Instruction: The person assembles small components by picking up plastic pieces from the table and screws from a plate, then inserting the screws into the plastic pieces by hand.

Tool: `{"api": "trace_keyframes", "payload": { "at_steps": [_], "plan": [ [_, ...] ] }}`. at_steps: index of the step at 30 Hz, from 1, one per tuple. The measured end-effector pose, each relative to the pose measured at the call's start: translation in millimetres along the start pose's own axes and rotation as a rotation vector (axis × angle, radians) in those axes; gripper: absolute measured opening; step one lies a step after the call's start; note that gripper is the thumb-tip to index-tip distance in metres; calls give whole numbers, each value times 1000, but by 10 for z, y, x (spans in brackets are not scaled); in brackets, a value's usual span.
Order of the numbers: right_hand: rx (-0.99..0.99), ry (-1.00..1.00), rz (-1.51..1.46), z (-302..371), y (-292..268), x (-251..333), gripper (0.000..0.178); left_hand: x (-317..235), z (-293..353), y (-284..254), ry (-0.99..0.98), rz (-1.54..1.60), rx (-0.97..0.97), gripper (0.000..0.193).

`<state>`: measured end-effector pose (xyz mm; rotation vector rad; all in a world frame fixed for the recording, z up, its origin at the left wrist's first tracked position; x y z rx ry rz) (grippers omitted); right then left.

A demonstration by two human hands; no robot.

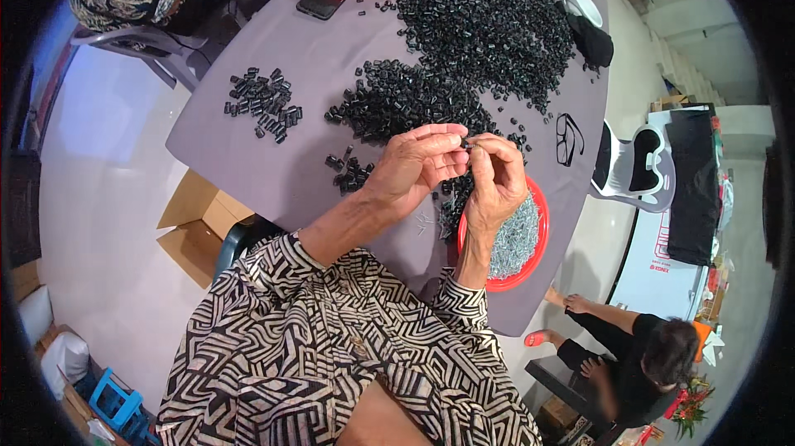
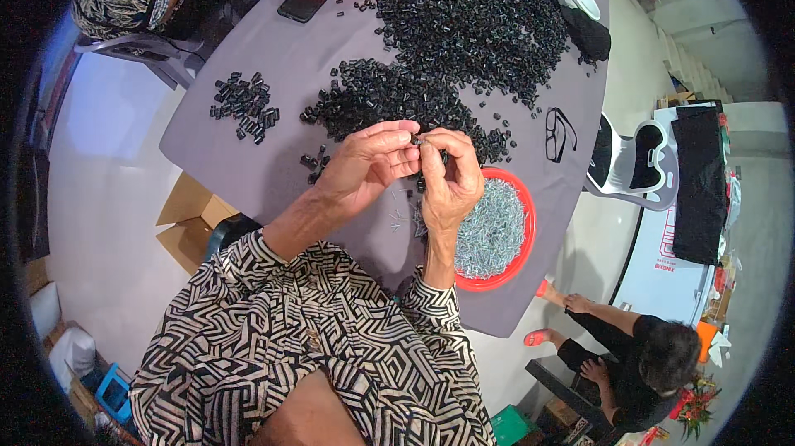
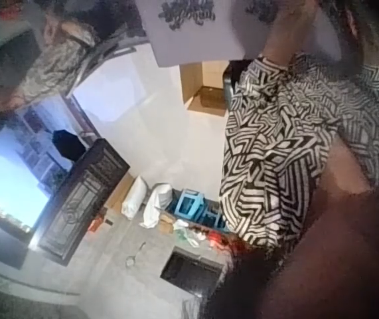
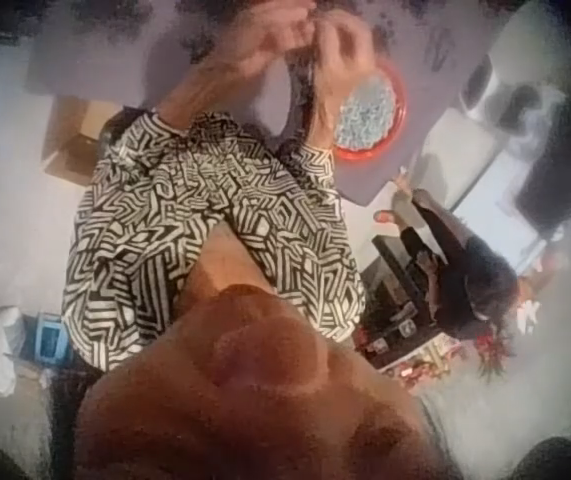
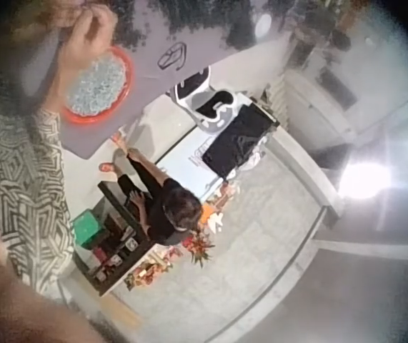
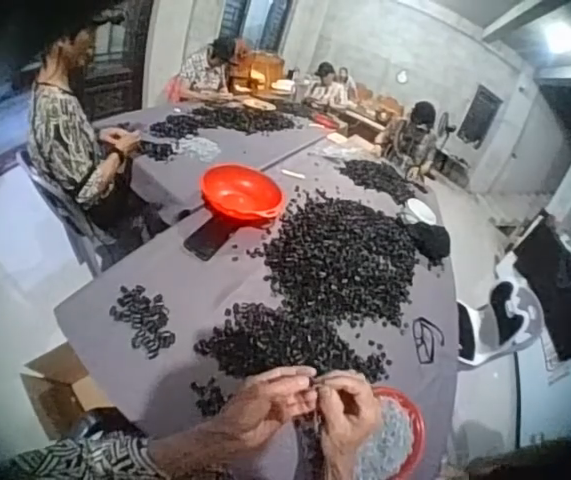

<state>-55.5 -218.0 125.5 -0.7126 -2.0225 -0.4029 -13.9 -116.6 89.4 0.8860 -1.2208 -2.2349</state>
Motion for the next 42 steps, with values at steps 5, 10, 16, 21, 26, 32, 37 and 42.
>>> {"api": "trace_keyframes", "payload": {
  "at_steps": [5, 10, 16, 21, 26, 32, 37, 42],
  "plan": [
    [-34, 95, -52, -31, 0, 18, 5, -24, 37, -8, 10, -75, 72, 19],
    [68, 114, -51, -95, -15, 37, 6, -78, 70, 23, 85, -217, 46, 18],
    [130, 112, -56, -148, 9, 100, 8, -122, 81, 22, 215, -354, 51, 14],
    [197, 95, 4, -148, 34, 87, 4, -151, 96, 20, 250, -387, 46, 11],
    [226, 117, 23, -166, 114, 12, 3, -277, 42, -42, 271, -493, 43, 16],
    [284, 59, 30, -175, 206, -85, 2, -449, 15, -58, 231, -583, 74, 16],
    [324, 123, 49, -125, 245, -132, 5, -485, 1, -152, 211, -680, 118, 18],
    [324, 323, 115, -10, 179, -379, 8, -619, 8, -257, 227, -502, 46, 16]
  ]
}}
Point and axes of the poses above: each hand's wrist, its own z-axis away from the middle knuckle, its own y-axis out of the palm, x = y × z, the point moved 4 cm from there along -z, towards the middle knuckle, and after that the axes turned 11 degrees about -x, right-handed, at the moved point
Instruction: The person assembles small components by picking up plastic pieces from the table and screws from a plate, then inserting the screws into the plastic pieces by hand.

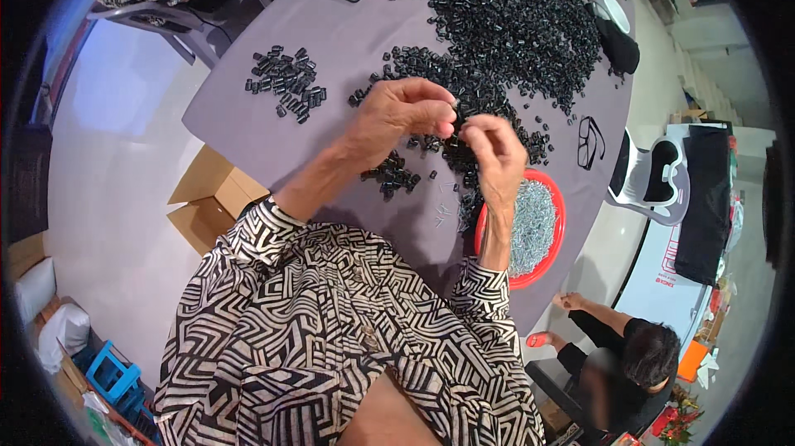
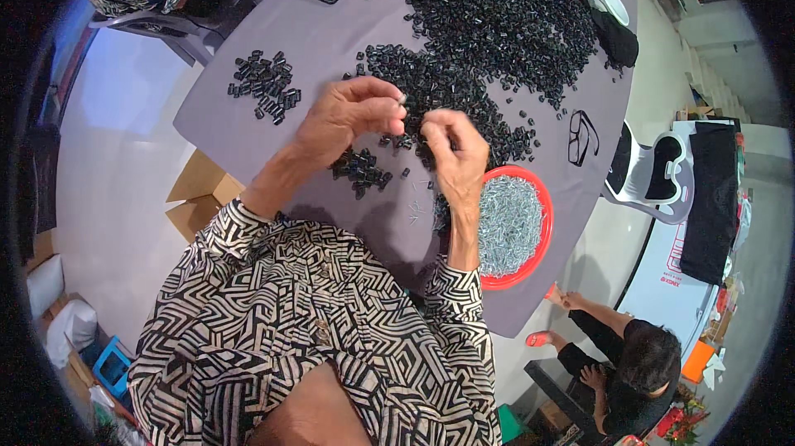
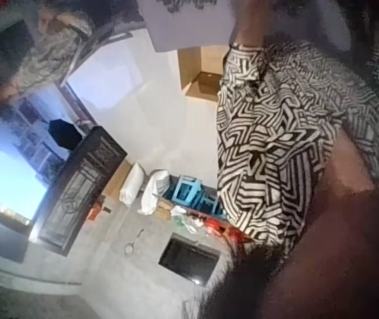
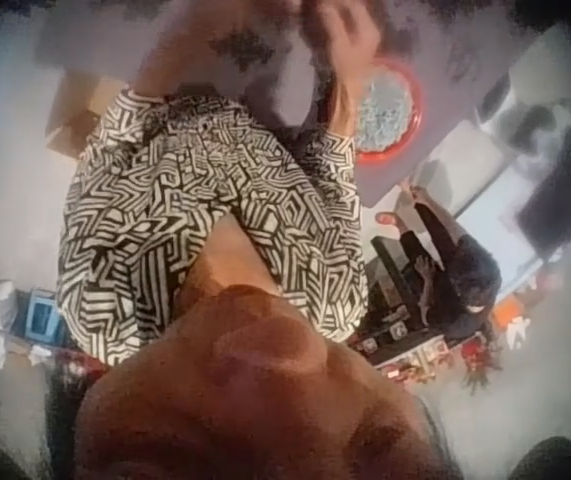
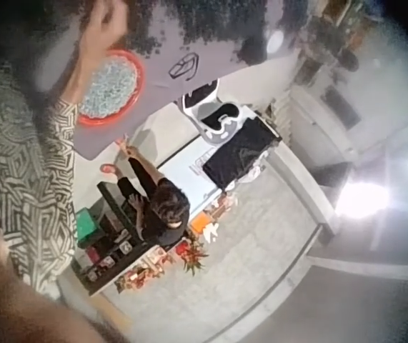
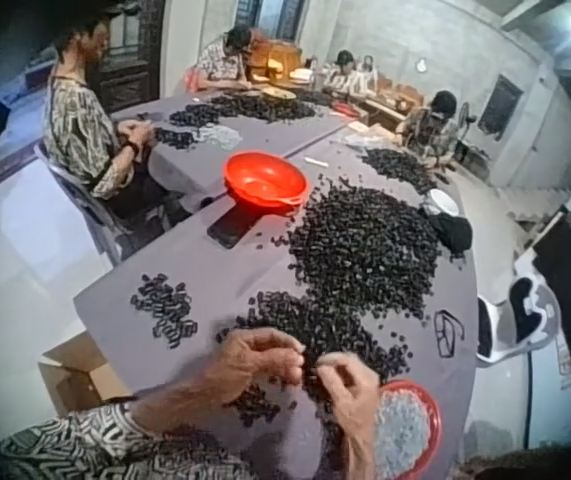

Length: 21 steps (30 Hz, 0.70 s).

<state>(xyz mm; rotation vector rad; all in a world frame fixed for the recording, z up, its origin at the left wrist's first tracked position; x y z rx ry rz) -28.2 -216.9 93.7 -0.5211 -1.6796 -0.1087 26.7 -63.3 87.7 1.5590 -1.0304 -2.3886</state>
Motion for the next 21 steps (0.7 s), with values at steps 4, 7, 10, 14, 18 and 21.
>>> {"api": "trace_keyframes", "payload": {
  "at_steps": [4, 7, 10, 14, 18, 21],
  "plan": [
    [194, -16, 395, 140, 58, -412, 6, -41, 25, -158, 17, 6, -110, 16],
    [262, -77, 463, 197, 54, -530, 8, -35, 24, -275, 27, 21, -132, 14],
    [228, -135, 461, 233, 126, -552, 12, -16, 51, -352, 13, 40, -163, 14],
    [210, -399, 535, 224, 448, -524, 15, 22, 84, -352, 5, 33, -185, 17],
    [244, -534, 865, 248, 650, -567, 4, 10, 116, -338, 36, -10, -165, 15],
    [265, -550, 940, 245, 688, -602, 3, 31, 131, -350, 49, -32, -176, 15]
  ]
}}
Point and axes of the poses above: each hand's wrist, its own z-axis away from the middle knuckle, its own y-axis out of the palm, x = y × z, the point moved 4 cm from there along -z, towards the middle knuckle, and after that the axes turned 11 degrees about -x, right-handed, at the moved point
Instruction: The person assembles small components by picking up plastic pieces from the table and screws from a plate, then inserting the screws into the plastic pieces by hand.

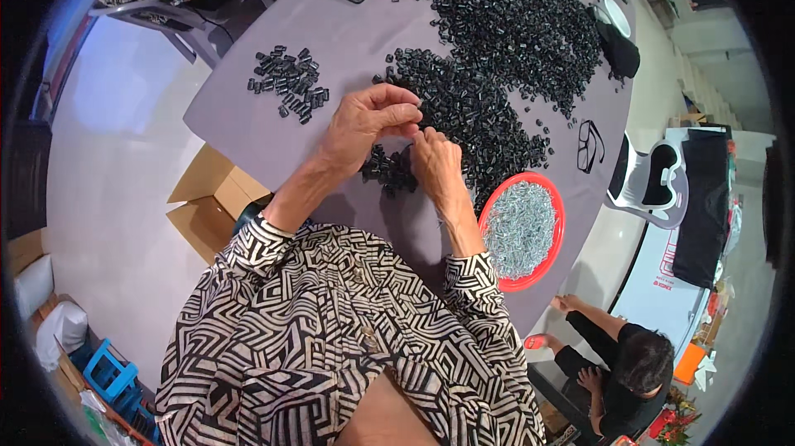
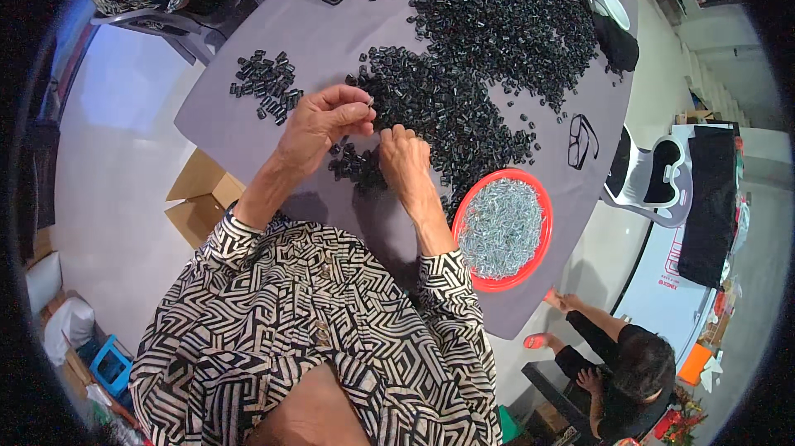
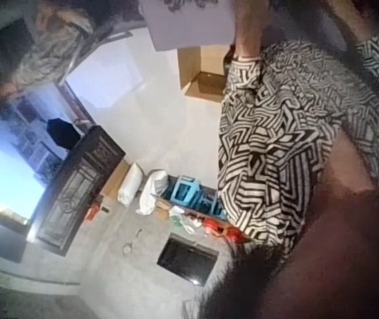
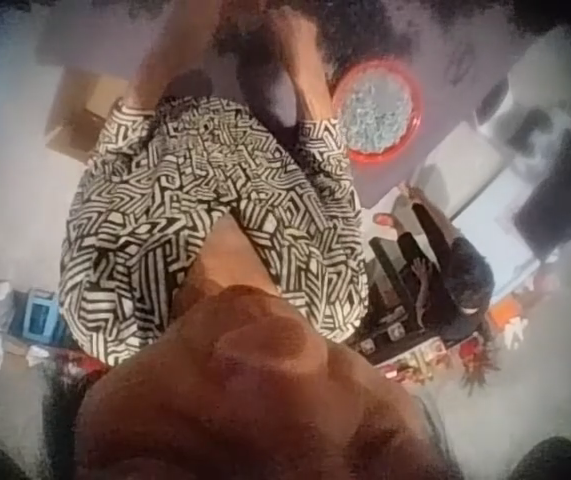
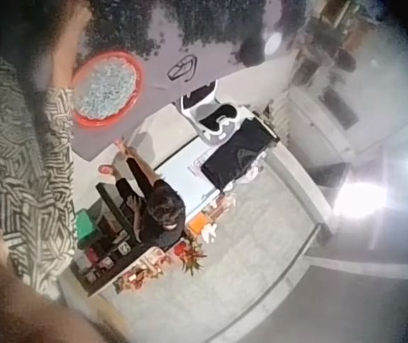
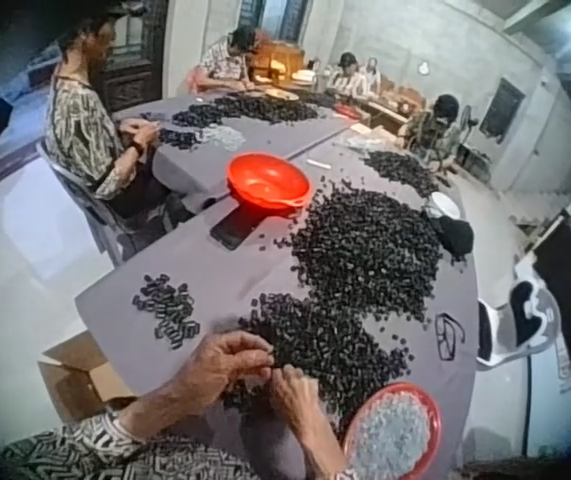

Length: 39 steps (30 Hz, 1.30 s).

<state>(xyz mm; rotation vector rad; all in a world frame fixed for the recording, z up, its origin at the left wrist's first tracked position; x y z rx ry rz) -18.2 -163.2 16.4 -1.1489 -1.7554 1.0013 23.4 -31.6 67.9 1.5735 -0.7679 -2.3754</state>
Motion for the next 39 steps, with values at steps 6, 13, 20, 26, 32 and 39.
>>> {"api": "trace_keyframes", "payload": {
  "at_steps": [6, 13, 20, 26, 32, 39],
  "plan": [
    [13, 237, -389, 6, -170, -314, 11, -5, 34, 103, 31, -58, -8, 16],
    [-261, 697, -1629, -21, -709, -397, 10, 59, 95, 359, 63, -35, 75, 17],
    [-473, 571, -1690, -61, -969, -289, 9, 91, 204, 638, 5, 59, 138, 14],
    [-548, 362, -983, -14, -1360, -168, 10, 35, 254, 720, 36, 101, 195, 13],
    [-539, 204, -758, -55, -1503, -63, 16, 11, 262, 685, 103, 58, 228, 14],
    [-546, 146, -656, -67, -1563, -17, 18, -38, 299, 734, 116, 41, 238, 14]
  ]
}}
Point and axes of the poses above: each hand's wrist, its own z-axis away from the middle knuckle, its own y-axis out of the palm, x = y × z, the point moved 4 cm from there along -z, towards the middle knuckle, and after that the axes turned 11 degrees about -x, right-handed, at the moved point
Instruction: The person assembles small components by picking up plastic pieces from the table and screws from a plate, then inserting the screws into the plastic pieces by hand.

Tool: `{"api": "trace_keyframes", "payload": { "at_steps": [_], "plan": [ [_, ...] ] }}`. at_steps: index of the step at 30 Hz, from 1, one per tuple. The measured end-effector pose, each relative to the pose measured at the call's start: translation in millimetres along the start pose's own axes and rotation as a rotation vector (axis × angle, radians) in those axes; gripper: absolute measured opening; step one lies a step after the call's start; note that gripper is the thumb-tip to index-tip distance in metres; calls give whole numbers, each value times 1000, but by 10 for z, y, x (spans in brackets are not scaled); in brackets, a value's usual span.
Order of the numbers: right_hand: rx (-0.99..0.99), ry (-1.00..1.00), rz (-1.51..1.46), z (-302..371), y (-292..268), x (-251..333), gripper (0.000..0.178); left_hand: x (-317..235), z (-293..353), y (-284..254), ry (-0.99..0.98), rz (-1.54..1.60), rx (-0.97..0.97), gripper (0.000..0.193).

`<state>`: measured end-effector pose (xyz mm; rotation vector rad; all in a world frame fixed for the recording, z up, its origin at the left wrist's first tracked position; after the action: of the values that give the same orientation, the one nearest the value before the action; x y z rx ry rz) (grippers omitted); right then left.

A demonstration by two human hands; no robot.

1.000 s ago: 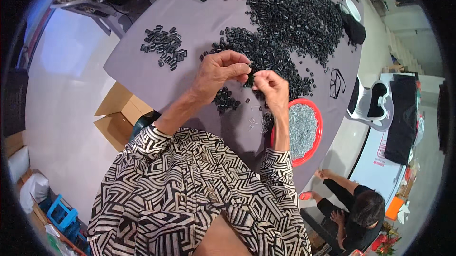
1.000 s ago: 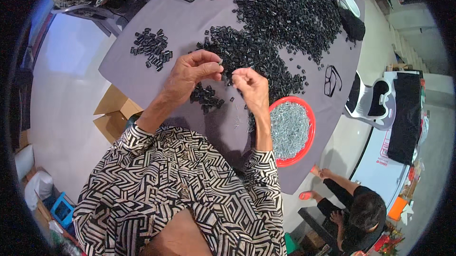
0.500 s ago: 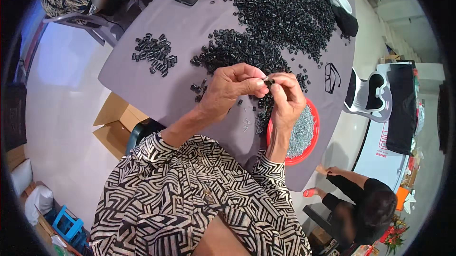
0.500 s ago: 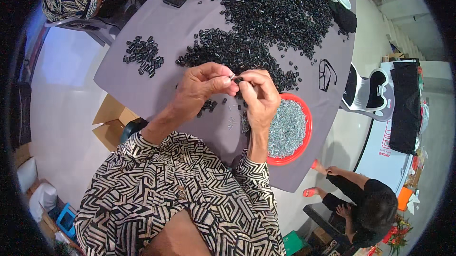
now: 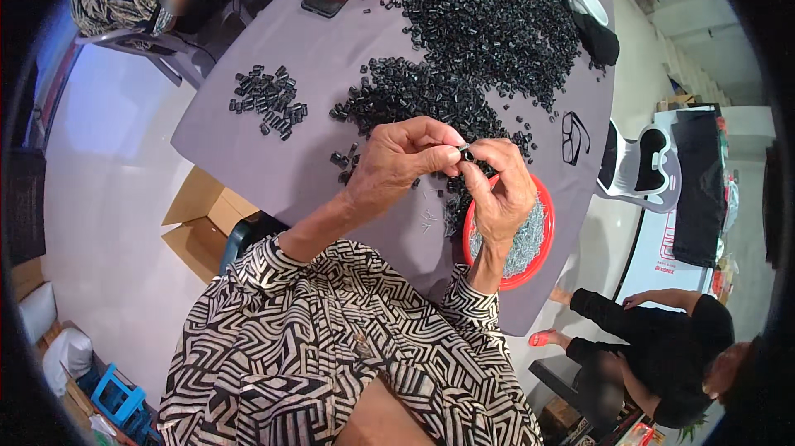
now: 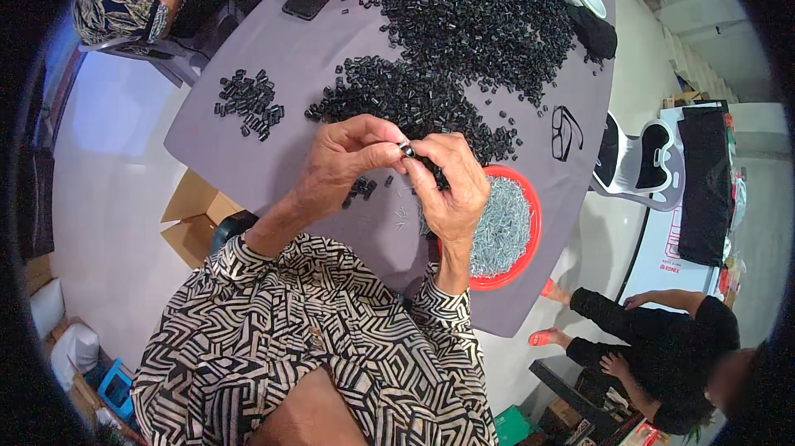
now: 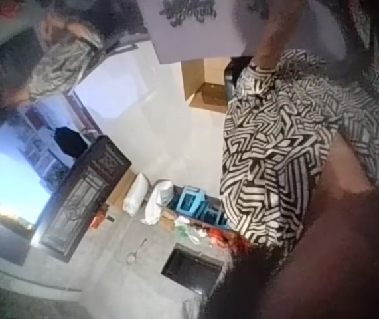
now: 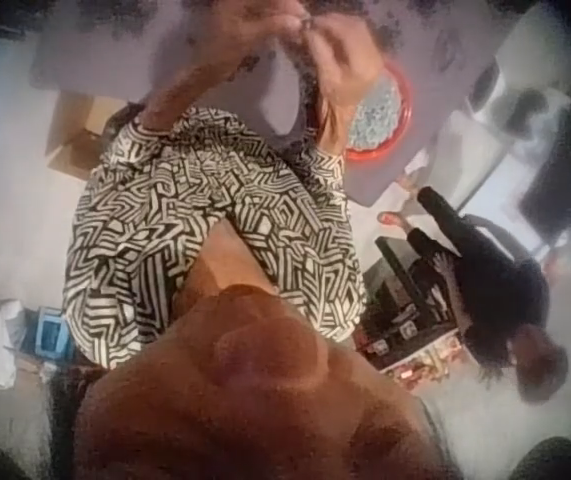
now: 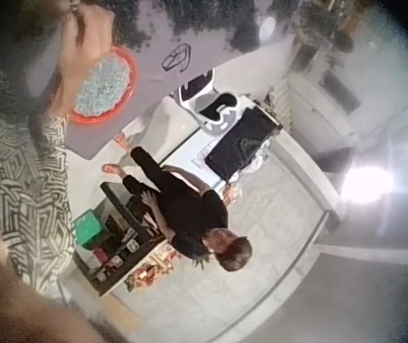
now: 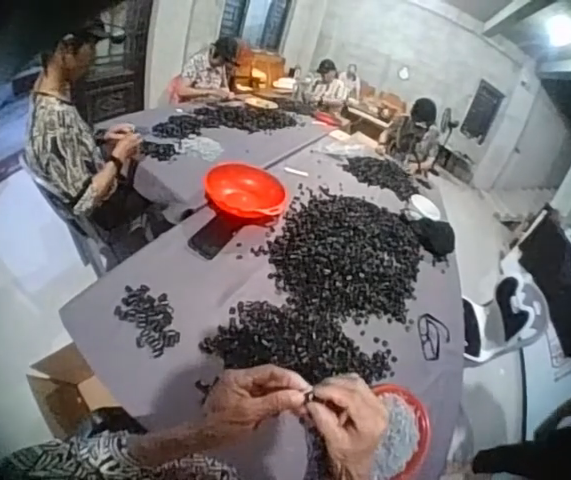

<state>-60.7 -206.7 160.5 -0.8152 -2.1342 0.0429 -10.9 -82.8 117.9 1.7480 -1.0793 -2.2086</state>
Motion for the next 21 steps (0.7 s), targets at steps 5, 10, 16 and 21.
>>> {"api": "trace_keyframes", "payload": {
  "at_steps": [5, 10, 16, 21],
  "plan": [
    [-47, 75, -83, -7, -51, -86, 17, -3, -3, 1, 9, -17, -19, 13],
    [136, 21, 158, -113, -54, 48, 15, -26, 9, 6, 73, -44, -63, 12],
    [-17, 386, -232, -12, -64, -100, 13, -43, -1, 45, 53, -32, -30, 11],
    [10, 363, -351, -48, -132, -181, 12, -77, 19, 73, 51, -92, -23, 10]
  ]
}}
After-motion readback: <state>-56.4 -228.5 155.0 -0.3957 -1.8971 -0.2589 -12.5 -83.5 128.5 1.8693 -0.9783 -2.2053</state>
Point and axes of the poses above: each hand's wrist, its own z-axis away from the middle knuckle, its own y-axis out of the palm, x = y × z, the point moved 4 cm from there along -z, towards the middle knuckle, and after that the axes turned 11 degrees about -x, right-handed, at the moved point
